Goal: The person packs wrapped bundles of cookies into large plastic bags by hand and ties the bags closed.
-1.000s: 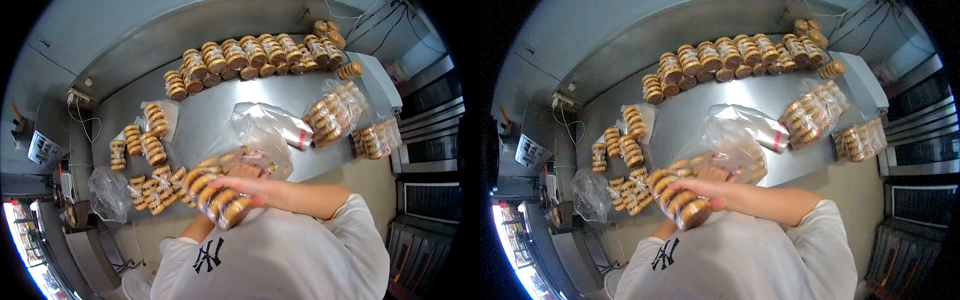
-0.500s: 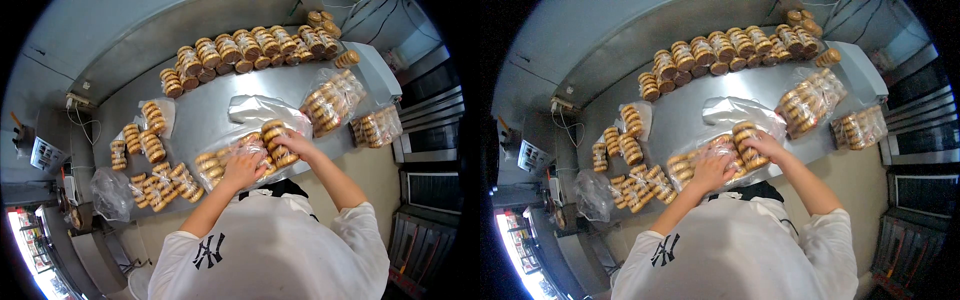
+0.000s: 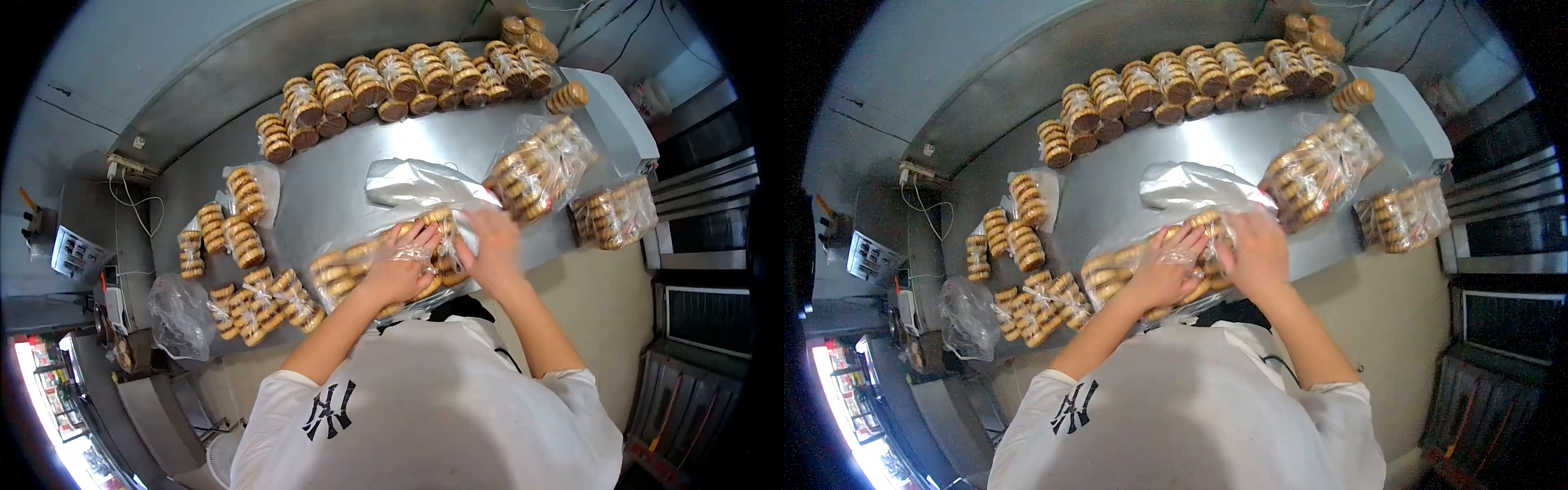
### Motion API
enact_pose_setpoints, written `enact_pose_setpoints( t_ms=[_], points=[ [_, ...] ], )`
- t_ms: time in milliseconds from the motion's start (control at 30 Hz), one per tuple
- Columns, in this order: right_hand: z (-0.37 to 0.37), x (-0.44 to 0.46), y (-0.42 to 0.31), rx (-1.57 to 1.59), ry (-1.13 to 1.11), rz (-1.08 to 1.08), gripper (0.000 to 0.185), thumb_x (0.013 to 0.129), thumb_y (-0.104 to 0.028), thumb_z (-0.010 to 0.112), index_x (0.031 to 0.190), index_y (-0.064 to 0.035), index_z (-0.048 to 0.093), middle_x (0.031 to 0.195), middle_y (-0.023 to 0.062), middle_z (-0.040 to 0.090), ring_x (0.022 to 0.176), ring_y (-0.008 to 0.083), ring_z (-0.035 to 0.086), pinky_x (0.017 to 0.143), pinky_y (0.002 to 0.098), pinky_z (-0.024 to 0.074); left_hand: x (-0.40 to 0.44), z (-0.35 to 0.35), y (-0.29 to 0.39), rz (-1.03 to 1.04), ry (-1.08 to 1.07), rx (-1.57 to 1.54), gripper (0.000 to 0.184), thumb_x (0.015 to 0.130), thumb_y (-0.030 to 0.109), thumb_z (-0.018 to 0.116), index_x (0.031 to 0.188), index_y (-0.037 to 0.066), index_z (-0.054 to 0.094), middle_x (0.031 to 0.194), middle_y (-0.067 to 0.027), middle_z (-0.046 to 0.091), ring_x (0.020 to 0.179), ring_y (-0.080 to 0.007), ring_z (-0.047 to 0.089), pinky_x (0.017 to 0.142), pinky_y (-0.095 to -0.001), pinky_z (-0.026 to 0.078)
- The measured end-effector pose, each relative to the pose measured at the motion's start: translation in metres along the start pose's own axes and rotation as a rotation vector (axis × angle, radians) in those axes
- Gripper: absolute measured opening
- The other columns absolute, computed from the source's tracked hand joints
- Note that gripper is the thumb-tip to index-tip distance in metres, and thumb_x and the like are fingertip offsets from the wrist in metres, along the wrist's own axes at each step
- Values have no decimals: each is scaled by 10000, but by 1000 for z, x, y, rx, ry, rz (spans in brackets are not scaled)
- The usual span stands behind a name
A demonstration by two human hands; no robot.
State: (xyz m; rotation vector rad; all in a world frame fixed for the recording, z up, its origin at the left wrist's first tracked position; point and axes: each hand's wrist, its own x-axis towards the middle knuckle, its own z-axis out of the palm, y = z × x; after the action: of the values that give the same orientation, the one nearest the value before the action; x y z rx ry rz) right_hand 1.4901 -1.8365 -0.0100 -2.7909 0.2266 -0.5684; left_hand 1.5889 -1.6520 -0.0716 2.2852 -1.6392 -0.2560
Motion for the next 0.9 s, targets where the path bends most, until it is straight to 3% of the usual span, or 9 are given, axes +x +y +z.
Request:
enact_pose_setpoints(
  t_ms=[133,200,233,333,467,533,600,700,900],
  points=[
    [0,-3,31,-89,316,185,400,755,-210,723,1120,-61,653,937,130,660,911,384,631,873,479,463,-2,5,0,-1,6,47,717,849,356,604,1456,51,374,1537,-106,337,1435,-284,288,1169,-511,184],
    [15,-13,60,76,-582,554,284,812,-207,708,1036,-33,687,890,93,668,862,288,627,887,373,442,-1,3,0,-12,-5,22,720,844,337,613,1455,42,372,1530,-119,347,1433,-288,294,1162,-524,187],
    [14,-13,62,72,-588,542,284,812,-207,708,1036,-33,687,890,93,668,862,288,627,887,373,442,0,2,-1,-19,-23,-2,724,839,319,621,1454,32,370,1524,-133,356,1431,-293,300,1155,-537,189],
    [-44,11,7,1476,-377,682,179,914,-183,608,950,-13,647,865,51,646,842,183,595,807,335,453,-3,5,-1,-66,0,-82,673,840,290,622,1434,56,409,1506,-137,374,1426,-296,302,1149,-536,198],
    [-75,39,-17,1483,-409,431,137,912,-163,593,879,-41,540,773,41,553,781,161,539,778,328,445,-13,-25,6,-63,1,-48,551,890,298,576,1387,81,477,1500,-107,391,1351,-312,418,1072,-514,348],
    [-82,42,-10,1480,-407,424,136,914,-161,597,890,-31,564,786,42,583,779,147,557,769,307,449,-40,-91,15,-534,-130,-692,348,933,236,552,1243,80,577,1270,-98,586,1064,-272,611,901,-456,473],
    [-87,40,-7,1482,-414,403,155,917,-168,600,924,-14,586,788,38,605,719,126,546,722,277,441,-96,-138,25,-706,269,-1205,248,988,239,496,1098,45,605,924,-30,618,781,-175,585,755,-380,499],
    [-86,38,1,1523,-386,510,162,917,-170,598,941,-11,582,741,12,557,655,108,489,693,275,427,-174,-153,7,-620,604,-1847,337,996,291,480,1113,-20,534,761,16,431,708,-112,409,778,-324,458],
    [-101,33,-7,1500,-452,410,246,900,-264,610,936,-22,588,643,-40,433,567,93,384,680,302,420,-188,-175,51,-624,733,-1557,314,1002,207,469,1172,-50,530,787,0,464,718,-115,437,790,-325,444]
  ],
)
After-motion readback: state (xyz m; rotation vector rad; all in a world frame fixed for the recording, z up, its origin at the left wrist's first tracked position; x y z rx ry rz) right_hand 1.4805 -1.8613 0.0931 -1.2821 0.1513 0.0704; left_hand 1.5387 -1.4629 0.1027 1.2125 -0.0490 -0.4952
